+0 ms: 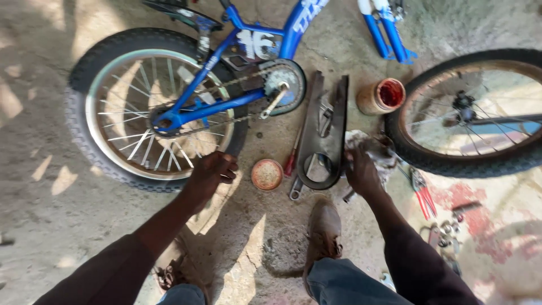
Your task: Installing a bicycle chain and its protective guard using a wrench and screwdriver.
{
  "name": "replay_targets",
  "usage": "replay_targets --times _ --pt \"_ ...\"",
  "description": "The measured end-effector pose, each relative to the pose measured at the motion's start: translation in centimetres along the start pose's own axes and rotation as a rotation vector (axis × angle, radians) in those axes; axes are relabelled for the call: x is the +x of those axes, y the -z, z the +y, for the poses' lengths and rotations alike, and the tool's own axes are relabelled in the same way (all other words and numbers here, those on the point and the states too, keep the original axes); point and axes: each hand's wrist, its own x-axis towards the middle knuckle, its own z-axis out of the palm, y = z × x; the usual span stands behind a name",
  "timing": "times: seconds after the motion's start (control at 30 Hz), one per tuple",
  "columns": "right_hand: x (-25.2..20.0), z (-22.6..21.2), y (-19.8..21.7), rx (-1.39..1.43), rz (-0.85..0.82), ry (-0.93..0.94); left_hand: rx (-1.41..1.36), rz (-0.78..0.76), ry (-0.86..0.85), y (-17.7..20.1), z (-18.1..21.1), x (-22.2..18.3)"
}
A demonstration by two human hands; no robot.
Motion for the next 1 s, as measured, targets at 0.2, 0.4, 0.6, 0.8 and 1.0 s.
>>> replay_targets --times 0.2,0.4,0.6,0.8,1.0 --pt "-1.9 -0.8 0.7 -0.147 -0.285 -0.094 -0.031 -0.018 0.052 -0.7 -3.3 -0.2" --pt "-2.4 4.8 -0.3 -0.655 -0.371 -0.398 0.041 -0.045 0.053 -0.9 -5.4 -0.1" --pt "-3.3 6.3 1.0 -0.883 0.333 0.156 0.114 -0.110 0.037 -1.1 -1.7 -1.1" --pt "9.5 -23.5 9.1 0.167 -0.527 0.099 0.099 -0.189 -0.259 -0.5 5.2 -2.8" --pt "15.1 -34.6 7.2 0.449 -0.587 0.219 -0.255 0.135 -0.398 4.5 6.4 -2.4"
